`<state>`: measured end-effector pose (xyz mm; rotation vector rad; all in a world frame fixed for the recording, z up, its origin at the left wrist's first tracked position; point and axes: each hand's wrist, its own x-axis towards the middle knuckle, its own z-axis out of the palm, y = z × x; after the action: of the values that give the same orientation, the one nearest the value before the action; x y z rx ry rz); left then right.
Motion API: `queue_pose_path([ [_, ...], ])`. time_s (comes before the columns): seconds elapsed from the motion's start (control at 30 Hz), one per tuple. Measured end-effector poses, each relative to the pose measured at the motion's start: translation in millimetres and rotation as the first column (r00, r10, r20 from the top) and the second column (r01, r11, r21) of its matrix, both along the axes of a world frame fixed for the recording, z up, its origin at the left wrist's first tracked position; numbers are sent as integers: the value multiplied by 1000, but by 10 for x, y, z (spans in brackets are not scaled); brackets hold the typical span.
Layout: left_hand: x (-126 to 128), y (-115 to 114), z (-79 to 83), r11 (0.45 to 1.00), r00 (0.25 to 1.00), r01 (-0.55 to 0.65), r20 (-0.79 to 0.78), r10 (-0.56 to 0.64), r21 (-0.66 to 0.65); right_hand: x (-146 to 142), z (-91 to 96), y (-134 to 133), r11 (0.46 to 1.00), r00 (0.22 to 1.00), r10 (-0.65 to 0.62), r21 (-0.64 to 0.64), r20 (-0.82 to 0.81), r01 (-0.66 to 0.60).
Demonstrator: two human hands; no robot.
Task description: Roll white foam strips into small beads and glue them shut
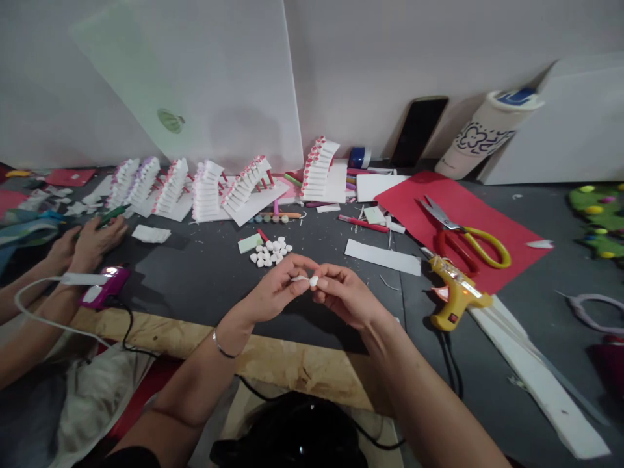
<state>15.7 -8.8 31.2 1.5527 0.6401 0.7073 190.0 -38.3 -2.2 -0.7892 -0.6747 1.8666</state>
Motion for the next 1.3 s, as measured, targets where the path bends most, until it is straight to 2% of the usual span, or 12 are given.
queue_pose_path([
  [0.07, -3, 7, -5, 999, 999, 25, -28, -24, 46, 35, -16, 8, 998, 997, 69, -4, -18, -69],
  [0.13, 4, 13, -18, 994, 999, -2, -38, 6, 106, 57, -26, 17, 993, 993, 114, -13, -16, -114],
  [0.23, 25, 15, -41, 985, 996, -71, -49, 79, 155, 48, -37, 32, 993, 994, 106, -45, 21, -105],
  [0.33, 48, 12, -64, 967, 977, -194, -51, 205, 168, -5, -53, 40, 997, 987, -81, 6, 138, 81],
  [0.43, 63, 13, -97, 944, 955, -280, -53, 292, 172, -59, -79, 24, 935, 903, -336, 206, 266, 287],
  [0.5, 67, 15, -123, 936, 947, -302, -59, 317, 181, -76, -95, 5, 893, 851, -415, 324, 322, 313],
  [0.6, 67, 14, -156, 918, 929, -336, -85, 359, 209, -74, -107, -12, 869, 821, -442, 399, 361, 292],
  [0.93, 75, 19, -167, 897, 929, -333, -62, 365, 291, -81, -40, -3, 866, 809, -456, 397, 371, 305],
  [1.07, 69, 29, -142, 919, 942, -311, -48, 332, 242, -83, -39, -7, 883, 830, -423, 372, 363, 287],
  [1.2, 62, 45, -117, 955, 962, -259, -55, 269, 146, -71, -46, -14, 880, 825, -449, 330, 343, 341],
  [1.3, 59, 59, -137, 957, 958, -282, -36, 285, 70, -66, -46, -12, 878, 813, -462, 314, 354, 362],
])
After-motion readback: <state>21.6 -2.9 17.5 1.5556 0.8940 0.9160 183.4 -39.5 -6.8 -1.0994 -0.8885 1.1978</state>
